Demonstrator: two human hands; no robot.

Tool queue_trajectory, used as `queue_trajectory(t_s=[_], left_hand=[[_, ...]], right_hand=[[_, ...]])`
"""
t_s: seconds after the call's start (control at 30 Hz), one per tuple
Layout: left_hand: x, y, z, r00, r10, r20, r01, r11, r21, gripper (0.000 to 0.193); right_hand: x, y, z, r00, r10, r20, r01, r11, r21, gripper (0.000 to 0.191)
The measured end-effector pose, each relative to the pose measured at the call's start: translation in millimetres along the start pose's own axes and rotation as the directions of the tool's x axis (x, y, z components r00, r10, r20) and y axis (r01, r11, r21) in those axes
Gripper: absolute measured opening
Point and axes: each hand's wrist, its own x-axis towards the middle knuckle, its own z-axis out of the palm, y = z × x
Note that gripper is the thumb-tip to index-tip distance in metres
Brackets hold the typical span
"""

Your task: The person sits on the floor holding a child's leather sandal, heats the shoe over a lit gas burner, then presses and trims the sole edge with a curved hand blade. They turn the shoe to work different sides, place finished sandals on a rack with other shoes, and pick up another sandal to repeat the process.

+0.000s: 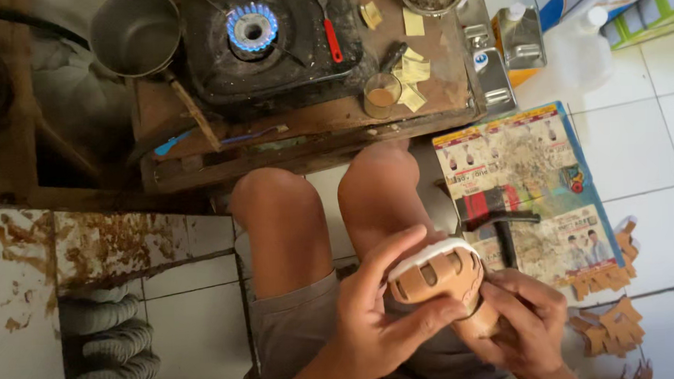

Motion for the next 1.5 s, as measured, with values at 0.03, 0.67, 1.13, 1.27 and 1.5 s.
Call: queue_trajectory(t_s=[0.03, 0.67, 1.13, 1.27, 1.5], left_hand=[[-2, 0, -1, 1.0, 0.007, 0.004, -0.007, 1.0, 0.017, 0.071], [5, -15, -5, 0.98, -0.183, -0.074, 0.192, 0.969, 0.156, 0.081], [14, -57, -25, 0.918, -0.383, -0.099, 0.39, 0.919, 0.057, 0.038], [12, -57, -24, 0.906, -0.402, -0.135, 0.41, 0.911, 0.038, 0.033], [15, -56, -23, 0.899, -0.413, -0.147, 0.418, 0.908, 0.006, 0.03]], right_hand=[[-2, 0, -2, 1.0, -0.022, -0.011, 0.022, 1.0, 0.021, 0.064], [8, 20, -12, 0.971, 0.153, 0.183, -0.133, 0.984, -0.121, 0.058], [-21, 272, 19, 0.619, 0.774, -0.131, -0.703, 0.472, -0.533, 0.056], [-27, 294, -9, 0.443, 0.893, -0.076, -0.85, 0.392, -0.353, 0.073], [-40, 308, -15, 0.391, 0.919, -0.049, -0.894, 0.366, -0.259, 0.088]])
